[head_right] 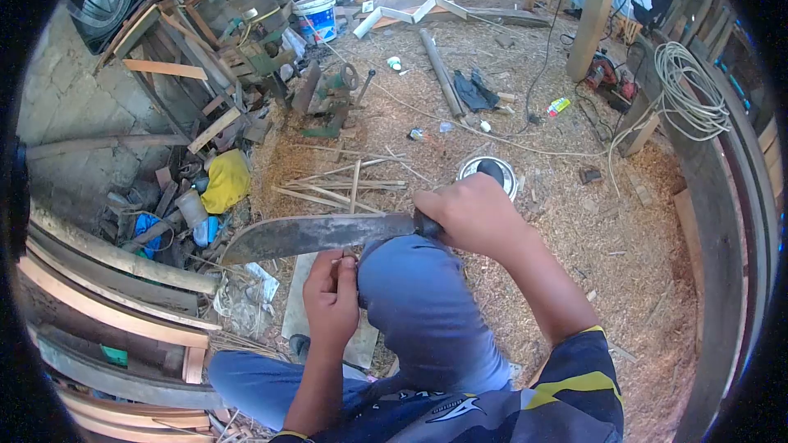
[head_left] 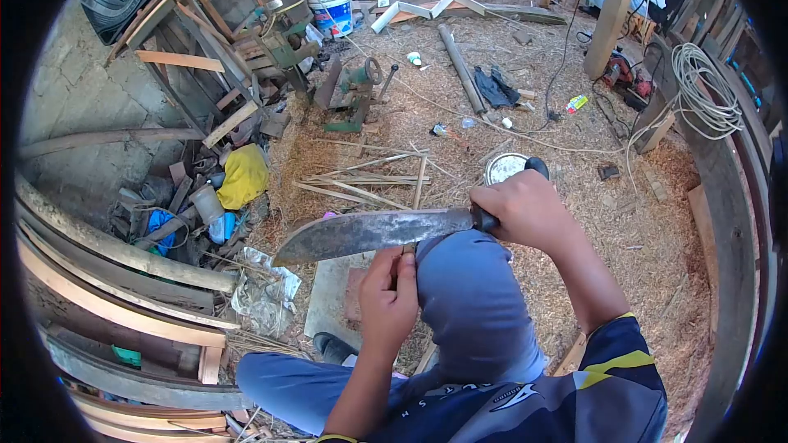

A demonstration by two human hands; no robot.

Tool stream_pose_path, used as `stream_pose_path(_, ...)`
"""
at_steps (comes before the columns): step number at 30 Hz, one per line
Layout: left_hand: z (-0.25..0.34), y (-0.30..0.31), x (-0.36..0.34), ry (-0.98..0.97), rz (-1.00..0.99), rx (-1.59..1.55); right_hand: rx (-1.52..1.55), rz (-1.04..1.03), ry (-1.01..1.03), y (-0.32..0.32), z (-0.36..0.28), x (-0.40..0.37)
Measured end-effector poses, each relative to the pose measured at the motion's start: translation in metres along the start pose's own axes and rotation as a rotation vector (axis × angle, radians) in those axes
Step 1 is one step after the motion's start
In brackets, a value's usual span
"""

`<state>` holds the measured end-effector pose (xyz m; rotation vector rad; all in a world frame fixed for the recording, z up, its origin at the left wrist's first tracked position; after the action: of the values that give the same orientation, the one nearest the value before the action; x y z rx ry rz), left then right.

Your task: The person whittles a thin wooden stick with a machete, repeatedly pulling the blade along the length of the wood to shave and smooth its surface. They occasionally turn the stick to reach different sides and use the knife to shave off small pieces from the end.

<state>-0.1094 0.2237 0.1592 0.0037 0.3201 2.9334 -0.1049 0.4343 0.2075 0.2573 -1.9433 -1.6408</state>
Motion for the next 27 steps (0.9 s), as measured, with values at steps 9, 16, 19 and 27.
stream_pose_path(9, -0.03, 0.033, -0.041, 0.061, 0.023, 0.153, 0.042, 0.03, -0.078, 0.001, 0.016, -0.017)
stream_pose_path(16, -0.006, 0.014, -0.01, 0.034, 0.025, 0.036, 0.031, 0.064, 0.005, 0.003, 0.007, -0.007)
stream_pose_path(19, 0.0, 0.004, 0.006, 0.041, 0.038, 0.04, 0.034, 0.054, 0.03, 0.005, 0.0, -0.002)
stream_pose_path(27, -0.028, 0.028, -0.036, 0.055, 0.029, 0.141, 0.035, 0.043, -0.046, 0.009, 0.007, -0.013)
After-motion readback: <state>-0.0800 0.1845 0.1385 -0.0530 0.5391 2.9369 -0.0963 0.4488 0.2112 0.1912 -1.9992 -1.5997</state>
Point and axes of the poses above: each hand's wrist, its own x-axis towards the middle knuckle, its own y-axis out of the back of the hand, z = x × y, the point moved 10 cm from there along x, towards the middle knuckle, and after that the axes turned 12 degrees about y, right-handed, at the moved point
